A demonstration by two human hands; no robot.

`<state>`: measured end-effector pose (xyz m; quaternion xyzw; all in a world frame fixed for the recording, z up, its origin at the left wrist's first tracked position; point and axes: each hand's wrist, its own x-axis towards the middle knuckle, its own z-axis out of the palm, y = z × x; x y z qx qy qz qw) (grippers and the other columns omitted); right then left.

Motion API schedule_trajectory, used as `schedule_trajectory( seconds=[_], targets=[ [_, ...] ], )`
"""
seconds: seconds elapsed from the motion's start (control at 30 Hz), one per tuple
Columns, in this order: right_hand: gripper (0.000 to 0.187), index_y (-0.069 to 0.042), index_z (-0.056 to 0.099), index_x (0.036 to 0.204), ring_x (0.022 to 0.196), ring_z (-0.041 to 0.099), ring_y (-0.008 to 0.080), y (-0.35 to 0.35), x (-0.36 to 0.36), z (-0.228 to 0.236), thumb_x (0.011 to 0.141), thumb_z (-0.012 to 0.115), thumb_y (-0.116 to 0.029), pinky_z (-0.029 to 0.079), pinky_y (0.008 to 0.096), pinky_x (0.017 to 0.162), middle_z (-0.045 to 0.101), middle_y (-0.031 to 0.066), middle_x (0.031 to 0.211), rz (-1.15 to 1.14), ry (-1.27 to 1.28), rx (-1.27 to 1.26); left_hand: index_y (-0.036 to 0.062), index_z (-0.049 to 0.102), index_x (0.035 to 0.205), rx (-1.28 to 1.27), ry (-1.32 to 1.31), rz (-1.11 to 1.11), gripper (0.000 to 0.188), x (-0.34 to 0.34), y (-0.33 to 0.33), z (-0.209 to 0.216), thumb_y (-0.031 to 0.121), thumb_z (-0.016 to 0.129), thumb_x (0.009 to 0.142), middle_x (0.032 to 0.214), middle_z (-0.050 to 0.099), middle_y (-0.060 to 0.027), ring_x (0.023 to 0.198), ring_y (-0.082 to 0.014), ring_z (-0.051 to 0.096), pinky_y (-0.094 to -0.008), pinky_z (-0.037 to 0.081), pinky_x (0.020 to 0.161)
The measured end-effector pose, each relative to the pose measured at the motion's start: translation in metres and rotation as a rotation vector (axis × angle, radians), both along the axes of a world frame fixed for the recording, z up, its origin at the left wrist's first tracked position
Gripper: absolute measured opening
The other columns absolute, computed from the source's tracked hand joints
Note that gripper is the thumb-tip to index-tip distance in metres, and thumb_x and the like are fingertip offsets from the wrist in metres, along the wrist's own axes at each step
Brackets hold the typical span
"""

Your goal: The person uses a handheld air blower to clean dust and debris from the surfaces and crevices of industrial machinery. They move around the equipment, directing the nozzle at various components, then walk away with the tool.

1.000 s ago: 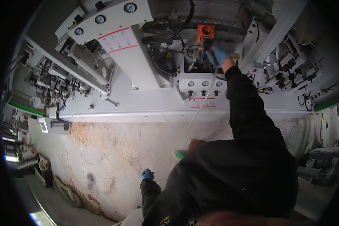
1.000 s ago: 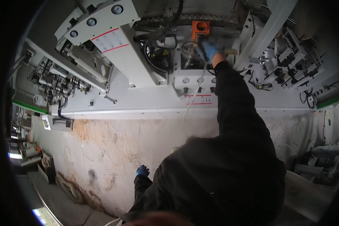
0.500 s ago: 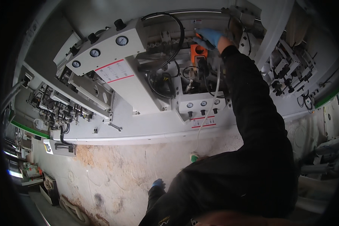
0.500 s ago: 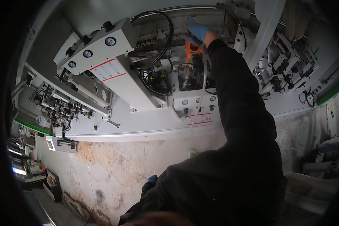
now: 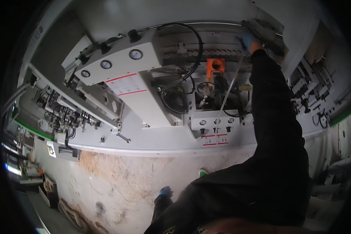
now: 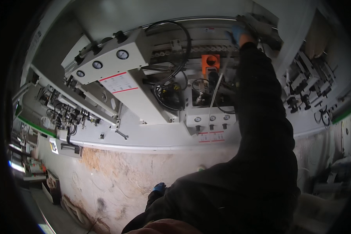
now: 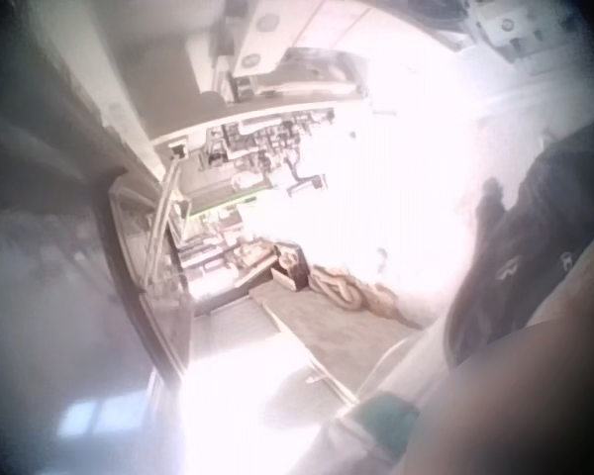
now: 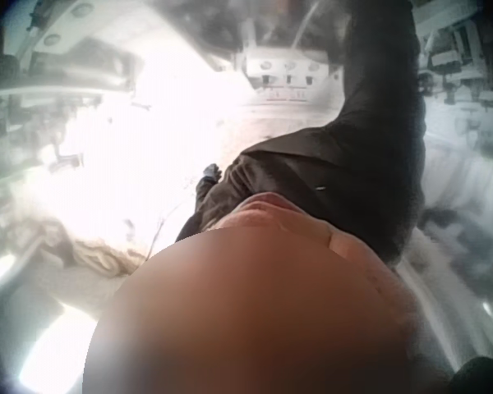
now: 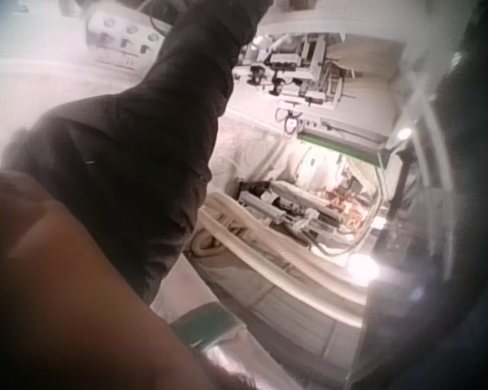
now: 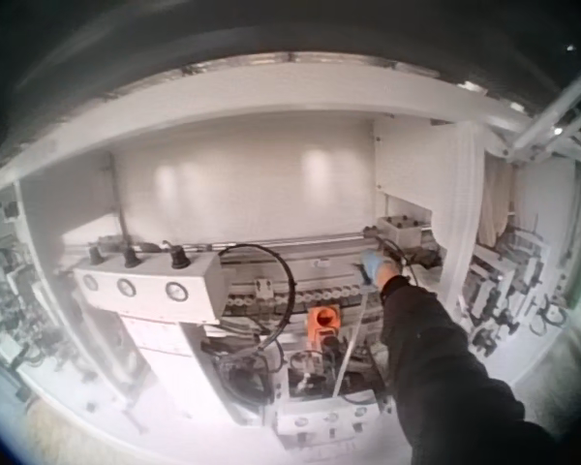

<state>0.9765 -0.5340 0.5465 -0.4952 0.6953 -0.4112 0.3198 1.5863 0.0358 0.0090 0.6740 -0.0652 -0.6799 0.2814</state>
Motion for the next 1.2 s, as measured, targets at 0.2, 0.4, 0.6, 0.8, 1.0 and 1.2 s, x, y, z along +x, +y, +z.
schedule_trajectory(
  seconds=[0.2,0.4,0.6,0.8,1.0,1.2],
  targets=[
    [0.035,-0.012,0.059,0.079,0.052,0.049,0.0096,0.045,0.074,0.002,0.093,0.051,-0.043,0.037,0.024,0.044,0.055,0.0029,0.072,0.159,-0.119,0.071,0.0122,0.051,0.12,0.274,-0.053,0.006,0.032,0.013,0.005,0.0,0.031,0.046,0.094,0.117,0.057,-0.0078,0.1,-0.0343,0.056,-0.0474,0.044,0.067],
    [0.042,-0.009,0.057,0.079,0.044,0.053,0.0072,0.116,0.132,0.041,0.092,0.053,-0.049,0.037,0.0185,0.038,0.057,0.0034,0.06,0.376,-0.425,-0.096,0.0129,0.051,0.124,0.104,-0.014,-0.153,0.035,0.026,-0.007,0.007,0.031,0.048,0.094,0.12,0.059,-0.0093,0.095,-0.0342,0.06,-0.0481,0.047,0.068],
    [0.051,-0.004,0.058,0.095,0.052,0.058,0.007,0.164,0.219,0.047,0.093,0.049,-0.054,0.043,0.0191,0.04,0.067,0.0098,0.077,0.61,0.191,0.237,0.0126,0.053,0.122,0.104,-0.111,-0.154,0.041,0.051,-0.031,0.002,0.038,0.058,0.089,0.112,0.061,-0.0076,0.092,-0.0292,0.062,-0.0454,0.049,0.068],
    [0.05,-0.003,0.06,0.092,0.051,0.057,0.0066,0.17,0.272,0.032,0.096,0.045,-0.051,0.042,0.02,0.04,0.068,0.0086,0.08,0.41,0.032,0.071,0.0132,0.058,0.118,0.01,-0.136,-0.244,0.029,0.114,-0.018,0.016,0.028,0.058,0.092,0.106,0.064,-0.0052,0.083,-0.0235,0.063,-0.0365,0.048,0.061],
    [0.042,-0.009,0.056,0.072,0.053,0.058,0.0068,0.162,0.259,-0.019,0.098,0.045,-0.041,0.036,0.0241,0.038,0.062,0.0057,0.07,0.427,-0.109,-0.127,0.0146,0.057,0.114,0.144,-0.054,-0.517,0.031,0.229,0.036,0.014,0.03,0.062,0.088,0.104,0.062,-0.0064,0.088,-0.0305,0.06,-0.0427,0.046,0.064],
    [0.042,-0.01,0.058,0.074,0.065,0.061,0.0128,0.221,0.264,-0.076,0.092,0.05,-0.047,0.044,0.0263,0.053,0.061,0.0038,0.071,0.308,0.194,-0.124,0.0118,0.051,0.119,0.344,-0.148,-0.494,0.03,0.289,0.093,-0.003,0.027,0.045,0.094,0.108,0.061,-0.0081,0.099,-0.0323,0.059,-0.0475,0.047,0.072]
  ],
)
